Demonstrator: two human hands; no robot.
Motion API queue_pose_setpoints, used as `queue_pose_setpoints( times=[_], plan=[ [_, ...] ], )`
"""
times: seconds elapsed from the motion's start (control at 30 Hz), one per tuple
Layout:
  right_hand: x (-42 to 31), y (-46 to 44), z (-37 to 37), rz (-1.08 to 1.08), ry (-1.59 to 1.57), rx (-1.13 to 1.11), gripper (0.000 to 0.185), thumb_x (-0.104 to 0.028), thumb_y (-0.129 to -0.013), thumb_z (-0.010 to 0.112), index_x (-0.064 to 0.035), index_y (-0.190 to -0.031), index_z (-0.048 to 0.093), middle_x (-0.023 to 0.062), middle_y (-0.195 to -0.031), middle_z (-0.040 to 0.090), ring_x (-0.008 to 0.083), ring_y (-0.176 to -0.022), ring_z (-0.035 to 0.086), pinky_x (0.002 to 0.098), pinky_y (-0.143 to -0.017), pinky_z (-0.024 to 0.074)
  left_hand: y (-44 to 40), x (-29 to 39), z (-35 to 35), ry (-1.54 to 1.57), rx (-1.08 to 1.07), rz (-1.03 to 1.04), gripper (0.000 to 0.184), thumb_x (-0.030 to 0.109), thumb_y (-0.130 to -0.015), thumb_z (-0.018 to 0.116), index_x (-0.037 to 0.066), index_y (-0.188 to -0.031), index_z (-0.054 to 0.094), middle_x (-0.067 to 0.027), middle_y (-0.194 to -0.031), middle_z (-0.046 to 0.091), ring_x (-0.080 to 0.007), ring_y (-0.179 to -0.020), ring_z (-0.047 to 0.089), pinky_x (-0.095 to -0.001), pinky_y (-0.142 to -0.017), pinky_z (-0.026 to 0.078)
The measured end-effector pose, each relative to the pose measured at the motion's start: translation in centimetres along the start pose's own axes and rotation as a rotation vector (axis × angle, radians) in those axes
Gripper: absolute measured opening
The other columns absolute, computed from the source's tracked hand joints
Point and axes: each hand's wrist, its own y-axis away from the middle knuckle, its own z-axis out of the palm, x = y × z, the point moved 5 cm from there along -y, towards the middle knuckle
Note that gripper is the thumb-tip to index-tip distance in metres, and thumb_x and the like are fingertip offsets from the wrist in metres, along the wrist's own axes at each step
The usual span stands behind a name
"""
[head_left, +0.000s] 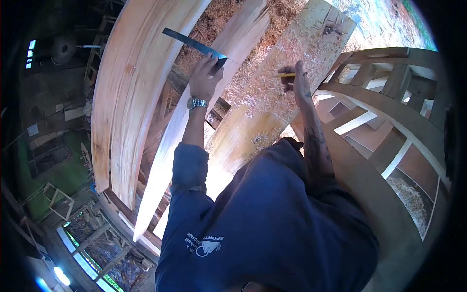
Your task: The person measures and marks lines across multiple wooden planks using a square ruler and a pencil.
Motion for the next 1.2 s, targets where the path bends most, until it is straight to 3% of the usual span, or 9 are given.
queue_pose_setpoints(
  times=[0.07,0.1,0.2,0.47,0.57,0.8,1.2],
  plan=[
    [-1.3,-0.1,1.1,-0.076,0.005,-0.053,0.082,-0.071,-0.107,0.030,-0.0029,-0.106,0.074,0.0064,-0.080,0.068,0.0110,-0.063,0.057,0.0272,-0.053,0.0508,0.3,-0.4,0.4,-0.040,0.009,0.028,0.043,0.025,-0.083,0.084,0.010,-0.121,0.076,-0.0104,-0.135,0.071,-0.0292,-0.119,0.069,-0.0435,-0.105,0.052],
    [-1.8,-0.2,1.7,-0.120,-0.004,-0.099,0.071,-0.063,-0.110,0.036,-0.0026,-0.114,0.073,0.0082,-0.091,0.074,0.0103,-0.067,0.058,0.0263,-0.056,0.0527,0.4,-0.2,0.2,-0.024,0.017,-0.011,0.043,0.027,-0.083,0.084,0.011,-0.122,0.077,-0.0091,-0.136,0.070,-0.0288,-0.119,0.069,-0.0436,-0.105,0.052],
    [-3.1,-0.2,3.6,-0.213,-0.014,-0.075,0.067,-0.059,-0.111,0.039,-0.0022,-0.118,0.073,0.0086,-0.096,0.075,0.0099,-0.071,0.060,0.0264,-0.057,0.0536,0.1,0.4,0.2,-0.005,0.024,-0.098,0.043,0.031,-0.084,0.084,0.014,-0.123,0.078,-0.0057,-0.139,0.069,-0.0281,-0.118,0.069,-0.0440,-0.105,0.051],
    [-4.8,-0.9,6.4,-0.237,-0.066,-0.168,0.065,-0.058,-0.111,0.040,-0.0027,-0.118,0.073,0.0072,-0.097,0.076,0.0093,-0.074,0.062,0.0255,-0.060,0.0535,-0.5,0.4,0.6,-0.035,0.003,-0.125,0.043,0.038,-0.085,0.082,0.017,-0.122,0.079,-0.0045,-0.140,0.069,-0.0287,-0.115,0.070,-0.0427,-0.105,0.051],
    [-5.1,-1.1,6.8,-0.245,-0.068,-0.179,0.065,-0.059,-0.110,0.040,-0.0040,-0.118,0.074,0.0063,-0.097,0.076,0.0089,-0.075,0.062,0.0254,-0.060,0.0531,-0.1,-0.6,1.3,-0.010,-0.059,-0.193,0.046,0.046,-0.087,0.077,0.026,-0.128,0.077,0.0058,-0.145,0.066,-0.0318,-0.122,0.062,-0.0442,-0.112,0.046],
    [-7.0,-1.6,9.1,-0.394,0.079,-0.226,0.066,-0.061,-0.109,0.040,-0.0055,-0.119,0.074,0.0054,-0.100,0.076,0.0078,-0.077,0.061,0.0248,-0.063,0.0519,0.1,-0.4,1.2,-0.007,-0.033,-0.166,0.045,0.045,-0.087,0.077,0.026,-0.128,0.077,0.0069,-0.145,0.066,-0.0314,-0.120,0.061,-0.0441,-0.111,0.045],
    [-8.5,-3.2,12.5,-0.447,0.246,-0.243,0.070,-0.066,-0.107,0.040,-0.0077,-0.120,0.076,0.0083,-0.103,0.079,0.0139,-0.078,0.064,0.0308,-0.070,0.0556,-0.3,0.3,0.7,0.037,0.018,-0.171,0.043,0.035,-0.083,0.084,0.023,-0.123,0.079,0.0038,-0.140,0.069,-0.0291,-0.116,0.063,-0.0417,-0.104,0.049]
  ],
)
